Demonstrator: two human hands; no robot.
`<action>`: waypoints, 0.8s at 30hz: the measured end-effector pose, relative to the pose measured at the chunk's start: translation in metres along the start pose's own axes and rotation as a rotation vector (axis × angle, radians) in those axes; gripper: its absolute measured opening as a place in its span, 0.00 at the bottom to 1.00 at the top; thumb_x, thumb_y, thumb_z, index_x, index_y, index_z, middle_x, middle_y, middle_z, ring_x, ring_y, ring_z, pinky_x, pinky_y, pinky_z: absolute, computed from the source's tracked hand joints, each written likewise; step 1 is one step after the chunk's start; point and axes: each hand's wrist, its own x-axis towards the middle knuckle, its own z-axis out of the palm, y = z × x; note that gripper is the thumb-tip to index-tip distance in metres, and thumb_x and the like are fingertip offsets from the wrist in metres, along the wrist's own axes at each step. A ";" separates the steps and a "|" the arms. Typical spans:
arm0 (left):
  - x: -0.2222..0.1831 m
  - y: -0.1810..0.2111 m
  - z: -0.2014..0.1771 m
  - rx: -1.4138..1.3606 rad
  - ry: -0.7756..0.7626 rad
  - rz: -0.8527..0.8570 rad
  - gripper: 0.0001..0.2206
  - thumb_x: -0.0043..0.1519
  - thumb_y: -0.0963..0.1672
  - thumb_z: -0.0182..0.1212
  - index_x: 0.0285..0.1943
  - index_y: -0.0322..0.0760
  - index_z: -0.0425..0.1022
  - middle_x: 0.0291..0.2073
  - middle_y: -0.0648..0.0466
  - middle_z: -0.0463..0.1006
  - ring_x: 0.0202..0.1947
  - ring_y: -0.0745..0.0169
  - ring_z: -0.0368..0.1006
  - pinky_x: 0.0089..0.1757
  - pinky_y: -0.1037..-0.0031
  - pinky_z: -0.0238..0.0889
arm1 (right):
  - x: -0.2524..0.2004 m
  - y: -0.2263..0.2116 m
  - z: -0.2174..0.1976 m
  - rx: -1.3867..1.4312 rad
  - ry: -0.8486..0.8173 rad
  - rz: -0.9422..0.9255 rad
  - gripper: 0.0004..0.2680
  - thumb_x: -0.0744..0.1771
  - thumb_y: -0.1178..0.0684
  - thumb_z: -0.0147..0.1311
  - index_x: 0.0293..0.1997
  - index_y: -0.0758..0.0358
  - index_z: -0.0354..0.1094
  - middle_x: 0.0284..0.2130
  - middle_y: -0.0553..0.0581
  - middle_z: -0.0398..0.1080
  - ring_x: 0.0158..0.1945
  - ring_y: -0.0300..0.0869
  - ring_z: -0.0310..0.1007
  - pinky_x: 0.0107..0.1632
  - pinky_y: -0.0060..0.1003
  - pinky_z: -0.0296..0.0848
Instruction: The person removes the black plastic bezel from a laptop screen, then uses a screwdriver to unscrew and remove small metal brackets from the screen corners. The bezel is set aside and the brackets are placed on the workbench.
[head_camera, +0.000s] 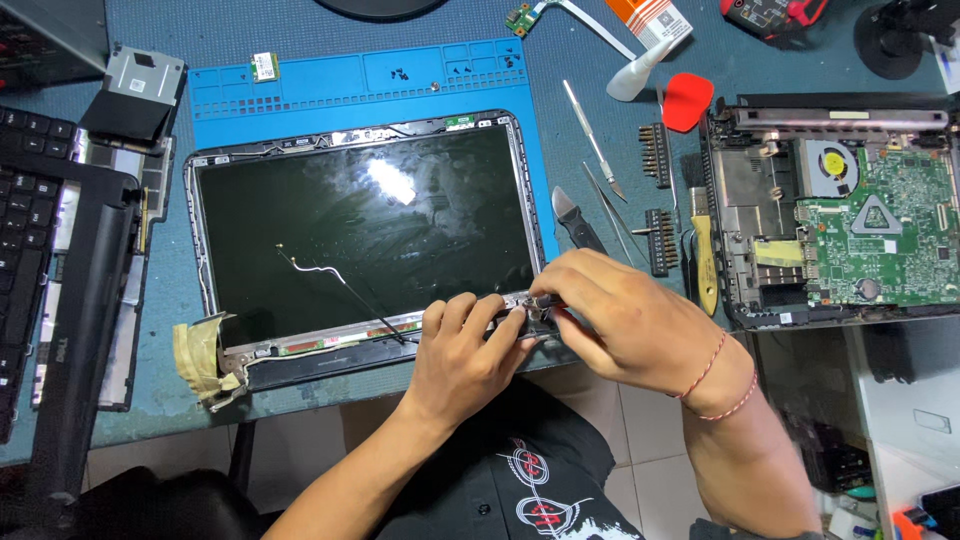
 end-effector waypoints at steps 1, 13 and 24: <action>0.000 0.000 0.000 0.000 0.000 0.000 0.10 0.58 0.49 0.59 0.42 0.43 0.77 0.36 0.49 0.73 0.39 0.52 0.66 0.39 0.65 0.52 | -0.001 0.003 0.002 0.000 0.000 0.000 0.07 0.64 0.60 0.48 0.44 0.63 0.65 0.31 0.57 0.69 0.37 0.51 0.72 0.41 0.41 0.73; 0.000 0.000 -0.001 0.007 -0.020 -0.013 0.10 0.57 0.49 0.60 0.41 0.43 0.77 0.36 0.49 0.72 0.39 0.52 0.65 0.39 0.65 0.50 | 0.002 -0.004 0.001 0.019 0.005 -0.040 0.06 0.65 0.60 0.45 0.43 0.63 0.65 0.32 0.57 0.69 0.37 0.51 0.71 0.41 0.40 0.73; -0.001 -0.001 0.000 0.023 -0.002 0.005 0.10 0.59 0.50 0.56 0.42 0.44 0.75 0.36 0.49 0.71 0.39 0.52 0.65 0.39 0.65 0.50 | 0.001 -0.004 0.006 -0.073 0.027 -0.053 0.03 0.65 0.61 0.46 0.39 0.64 0.63 0.31 0.58 0.67 0.37 0.53 0.70 0.41 0.42 0.73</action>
